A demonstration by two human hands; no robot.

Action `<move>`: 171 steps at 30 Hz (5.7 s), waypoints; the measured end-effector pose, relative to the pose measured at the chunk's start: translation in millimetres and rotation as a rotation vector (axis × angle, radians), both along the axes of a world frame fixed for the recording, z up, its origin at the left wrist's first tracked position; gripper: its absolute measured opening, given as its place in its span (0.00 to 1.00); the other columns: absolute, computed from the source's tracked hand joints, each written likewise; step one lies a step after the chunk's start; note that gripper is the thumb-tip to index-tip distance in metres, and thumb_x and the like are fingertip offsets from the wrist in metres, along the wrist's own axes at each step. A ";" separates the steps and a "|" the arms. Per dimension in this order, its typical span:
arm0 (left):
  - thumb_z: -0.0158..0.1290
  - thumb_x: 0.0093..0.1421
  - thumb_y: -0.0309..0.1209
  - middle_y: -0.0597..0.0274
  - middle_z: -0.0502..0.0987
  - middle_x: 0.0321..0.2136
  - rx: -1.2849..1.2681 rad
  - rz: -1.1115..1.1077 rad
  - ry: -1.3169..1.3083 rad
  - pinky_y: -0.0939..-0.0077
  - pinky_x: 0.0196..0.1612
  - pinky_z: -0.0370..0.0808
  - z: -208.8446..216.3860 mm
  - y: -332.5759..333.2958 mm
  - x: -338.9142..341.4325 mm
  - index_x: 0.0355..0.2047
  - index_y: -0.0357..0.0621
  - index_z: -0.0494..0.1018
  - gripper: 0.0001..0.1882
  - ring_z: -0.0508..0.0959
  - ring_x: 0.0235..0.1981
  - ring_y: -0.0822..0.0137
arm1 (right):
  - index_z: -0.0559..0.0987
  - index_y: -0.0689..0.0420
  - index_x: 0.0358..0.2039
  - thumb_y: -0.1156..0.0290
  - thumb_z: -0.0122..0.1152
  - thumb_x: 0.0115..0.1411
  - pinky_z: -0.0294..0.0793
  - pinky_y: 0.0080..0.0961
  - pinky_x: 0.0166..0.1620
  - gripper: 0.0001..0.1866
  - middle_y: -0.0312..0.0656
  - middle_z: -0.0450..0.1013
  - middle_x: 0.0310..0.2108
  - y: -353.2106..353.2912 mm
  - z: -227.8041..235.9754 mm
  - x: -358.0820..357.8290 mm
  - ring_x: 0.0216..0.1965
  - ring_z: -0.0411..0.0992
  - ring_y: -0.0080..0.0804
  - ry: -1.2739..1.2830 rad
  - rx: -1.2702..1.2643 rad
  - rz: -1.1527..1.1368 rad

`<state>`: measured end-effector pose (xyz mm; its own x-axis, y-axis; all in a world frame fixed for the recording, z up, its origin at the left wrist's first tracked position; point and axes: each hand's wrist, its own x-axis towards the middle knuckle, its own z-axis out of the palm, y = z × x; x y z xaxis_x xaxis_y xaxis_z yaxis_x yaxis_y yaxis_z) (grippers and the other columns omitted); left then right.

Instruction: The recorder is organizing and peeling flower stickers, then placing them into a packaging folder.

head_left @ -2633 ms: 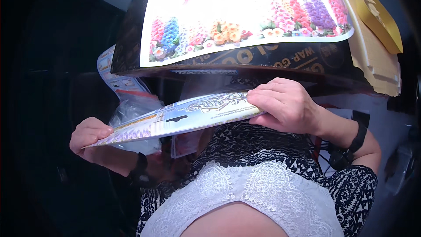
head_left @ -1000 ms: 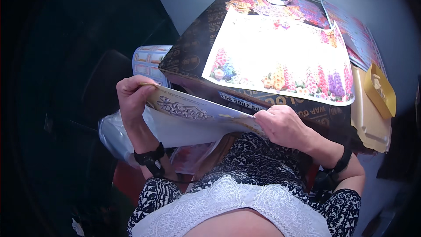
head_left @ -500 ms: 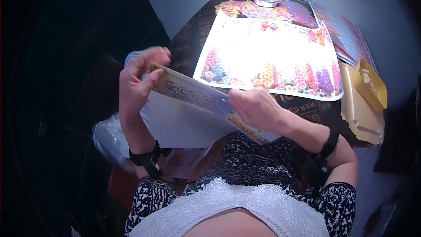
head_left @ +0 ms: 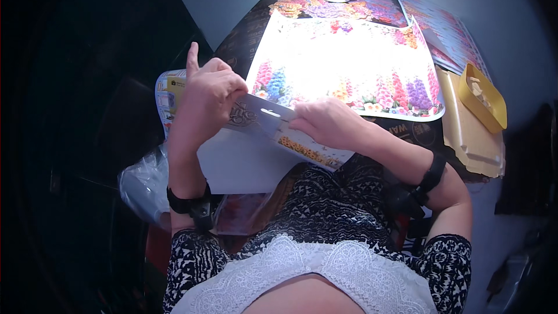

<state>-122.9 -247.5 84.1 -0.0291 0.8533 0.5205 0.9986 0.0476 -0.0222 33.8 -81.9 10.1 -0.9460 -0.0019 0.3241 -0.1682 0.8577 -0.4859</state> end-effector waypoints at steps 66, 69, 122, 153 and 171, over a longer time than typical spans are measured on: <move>0.52 0.62 0.25 0.66 0.79 0.35 0.967 0.566 -0.164 0.83 0.41 0.73 39.9 -261.1 -39.9 0.43 0.37 0.77 0.11 0.76 0.37 0.77 | 0.73 0.65 0.45 0.62 0.60 0.54 0.70 0.38 0.49 0.23 0.54 0.69 0.46 18.8 -32.6 45.8 0.49 0.68 0.48 0.201 0.369 -0.286; 0.54 0.61 0.28 0.66 0.79 0.34 1.037 0.601 -0.135 0.83 0.39 0.73 44.8 -256.3 -40.9 0.43 0.38 0.78 0.11 0.76 0.36 0.78 | 0.72 0.67 0.45 0.59 0.61 0.54 0.69 0.38 0.50 0.26 0.54 0.68 0.46 23.4 -39.9 47.1 0.50 0.67 0.47 0.117 0.519 -0.337; 0.54 0.60 0.25 0.60 0.79 0.32 1.029 0.433 -0.811 0.84 0.34 0.74 57.3 -225.2 -100.3 0.41 0.31 0.75 0.11 0.79 0.30 0.73 | 0.82 0.59 0.30 0.80 0.49 0.49 0.74 0.32 0.38 0.13 0.52 0.77 0.26 115.6 27.1 1.7 0.30 0.77 0.43 0.571 -0.193 -0.703; 0.50 0.53 0.26 0.57 0.78 0.25 0.698 0.528 -1.328 0.72 0.34 0.72 -32.9 -258.2 -170.8 0.27 0.34 0.76 0.08 0.77 0.26 0.63 | 0.78 0.61 0.38 0.84 0.51 0.56 0.71 0.28 0.49 0.11 0.43 0.73 0.41 101.0 103.5 102.9 0.45 0.72 0.35 1.112 0.179 -0.584; 0.51 0.53 0.22 0.51 0.79 0.31 0.521 0.311 -1.577 0.71 0.38 0.76 -73.5 -175.7 -185.0 0.36 0.28 0.75 0.11 0.79 0.30 0.61 | 0.70 0.77 0.37 0.80 0.53 0.51 0.72 0.29 0.41 0.14 0.52 0.63 0.38 -136.2 32.6 36.6 0.35 0.66 0.39 0.550 0.483 0.163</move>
